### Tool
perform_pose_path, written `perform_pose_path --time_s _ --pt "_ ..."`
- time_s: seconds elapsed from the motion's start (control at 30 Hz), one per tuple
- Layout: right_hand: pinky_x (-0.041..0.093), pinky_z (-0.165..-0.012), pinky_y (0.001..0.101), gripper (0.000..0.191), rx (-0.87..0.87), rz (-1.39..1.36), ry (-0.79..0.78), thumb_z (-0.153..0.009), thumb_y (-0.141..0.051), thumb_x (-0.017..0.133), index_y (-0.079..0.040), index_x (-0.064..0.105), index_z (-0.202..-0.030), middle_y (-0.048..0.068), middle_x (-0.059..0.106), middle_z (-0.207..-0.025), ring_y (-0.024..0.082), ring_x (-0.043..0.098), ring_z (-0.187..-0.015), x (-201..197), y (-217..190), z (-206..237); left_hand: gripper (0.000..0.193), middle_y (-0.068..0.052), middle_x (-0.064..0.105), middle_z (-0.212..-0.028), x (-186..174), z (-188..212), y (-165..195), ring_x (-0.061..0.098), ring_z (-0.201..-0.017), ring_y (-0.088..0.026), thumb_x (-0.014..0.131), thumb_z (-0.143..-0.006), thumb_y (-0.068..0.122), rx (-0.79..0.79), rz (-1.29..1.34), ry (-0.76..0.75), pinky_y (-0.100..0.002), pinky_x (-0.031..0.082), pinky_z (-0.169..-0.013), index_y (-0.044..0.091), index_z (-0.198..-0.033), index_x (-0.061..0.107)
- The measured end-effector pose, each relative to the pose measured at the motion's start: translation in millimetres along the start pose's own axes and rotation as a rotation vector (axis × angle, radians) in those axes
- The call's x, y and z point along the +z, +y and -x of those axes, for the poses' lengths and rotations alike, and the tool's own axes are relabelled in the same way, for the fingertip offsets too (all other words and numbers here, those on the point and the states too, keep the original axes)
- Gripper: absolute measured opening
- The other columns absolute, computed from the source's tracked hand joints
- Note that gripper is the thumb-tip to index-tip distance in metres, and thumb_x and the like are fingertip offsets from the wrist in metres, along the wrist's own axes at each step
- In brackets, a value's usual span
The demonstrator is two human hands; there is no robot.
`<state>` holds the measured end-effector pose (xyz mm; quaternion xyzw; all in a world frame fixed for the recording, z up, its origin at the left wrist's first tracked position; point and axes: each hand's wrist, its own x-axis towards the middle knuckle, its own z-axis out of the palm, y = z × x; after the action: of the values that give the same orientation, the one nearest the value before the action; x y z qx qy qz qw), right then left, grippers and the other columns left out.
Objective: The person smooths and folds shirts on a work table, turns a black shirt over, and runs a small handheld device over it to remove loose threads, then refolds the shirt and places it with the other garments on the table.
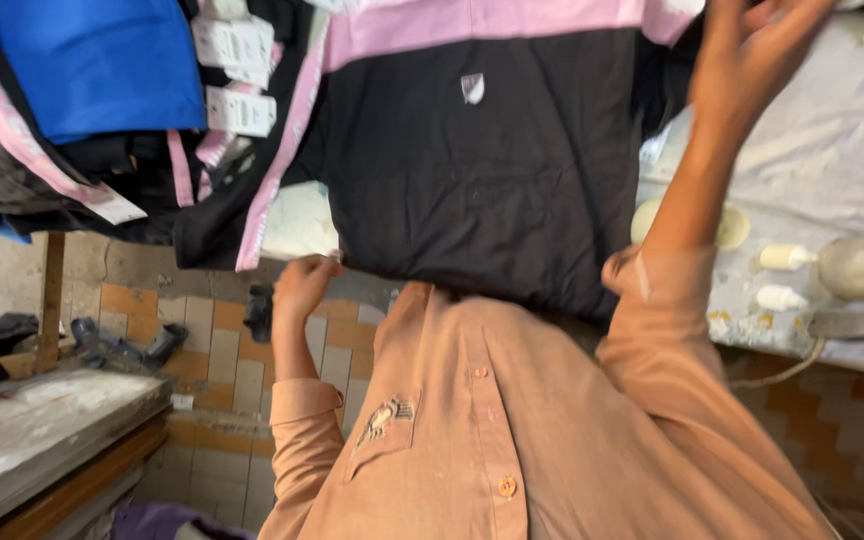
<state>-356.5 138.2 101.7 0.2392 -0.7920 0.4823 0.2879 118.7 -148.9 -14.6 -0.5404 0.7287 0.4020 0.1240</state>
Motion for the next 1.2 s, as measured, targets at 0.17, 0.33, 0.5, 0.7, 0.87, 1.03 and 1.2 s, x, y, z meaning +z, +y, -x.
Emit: perform_pose_path --time_s 0.17,0.33,0.5,0.7,0.87,1.03,1.2 --pt "0.054 -0.070 0.0318 0.017 0.516 0.162 -0.589 -0.099 -0.027 0.071 -0.011 0.076 -0.098 -0.005 0.072 -0.078 0.013 0.072 -0.072 -81.3 -68.6 206.3 0.066 -0.017 0.056 -0.127 93.2 -0.7 -54.5 0.054 -0.120 -0.031 0.082 -0.088 0.040 0.253 0.455 -0.089 -0.043 0.044 -0.096 -0.001 -0.133 0.055" --pt "0.047 -0.085 0.0442 0.051 0.297 0.599 -0.420 -0.089 -0.029 0.081 -0.002 0.063 -0.129 0.022 0.061 -0.110 0.035 0.057 -0.104 -152.7 -37.0 311.8 0.066 -0.014 0.062 -0.139 142.0 1.4 -60.7 0.054 -0.131 -0.024 0.081 -0.088 0.025 0.231 0.775 0.017 -0.039 0.035 -0.111 0.000 -0.143 0.055" --pt "0.044 -0.083 0.0433 0.047 0.582 0.551 -0.571 -0.093 -0.036 0.081 -0.002 0.061 -0.119 0.011 0.059 -0.093 0.030 0.054 -0.091 -168.4 29.3 319.5 0.048 -0.011 0.068 -0.127 125.9 17.0 -47.4 0.063 -0.118 -0.022 0.065 -0.100 0.021 0.153 1.101 -0.128 -0.037 0.048 -0.101 0.000 -0.142 0.056" --pt "0.041 -0.083 0.0276 0.024 1.107 -0.426 -0.363 -0.120 -0.030 0.059 -0.007 0.055 -0.114 -0.003 0.048 -0.099 0.010 0.043 -0.092 -207.4 51.6 313.4 0.036 -0.016 0.069 -0.121 69.9 68.0 -35.9 0.069 -0.105 -0.022 0.063 -0.108 0.020 0.103 1.265 -0.241 -0.036 0.057 -0.092 -0.007 -0.130 0.055" --pt "0.058 -0.091 0.0261 0.022 1.332 -0.644 -0.193 -0.111 -0.026 0.047 -0.009 0.061 -0.114 -0.001 0.067 -0.113 0.008 0.065 -0.102 -209.0 18.2 297.6 0.047 -0.015 0.073 -0.115 52.9 87.5 -35.9 0.074 -0.097 -0.023 0.065 -0.098 0.031 -0.089 1.202 -0.324 -0.035 0.060 -0.084 -0.003 -0.131 0.058" --pt "0.045 -0.076 0.0310 0.016 1.092 -0.140 -0.321 -0.112 -0.024 0.064 -0.009 0.060 -0.114 0.003 0.059 -0.099 0.012 0.051 -0.088 -205.9 -2.1 302.0 0.052 -0.018 0.075 -0.113 54.7 79.4 -51.1 0.074 -0.098 -0.024 0.079 -0.087 0.025 -0.055 0.796 -0.524 -0.034 0.060 -0.083 -0.009 -0.124 0.066" --pt "0.050 -0.067 0.0384 0.013 0.361 0.806 -0.525 -0.100 -0.020 0.079 -0.010 0.072 -0.101 0.008 0.069 -0.094 0.025 0.068 -0.081 -187.6 -45.9 313.3 0.046 -0.018 0.079 -0.101 51.6 84.3 -53.4 0.074 -0.092 -0.027 0.077 -0.089 0.031 0.003 0.545 -0.477 -0.035 0.059 -0.080 -0.010 -0.110 0.075"
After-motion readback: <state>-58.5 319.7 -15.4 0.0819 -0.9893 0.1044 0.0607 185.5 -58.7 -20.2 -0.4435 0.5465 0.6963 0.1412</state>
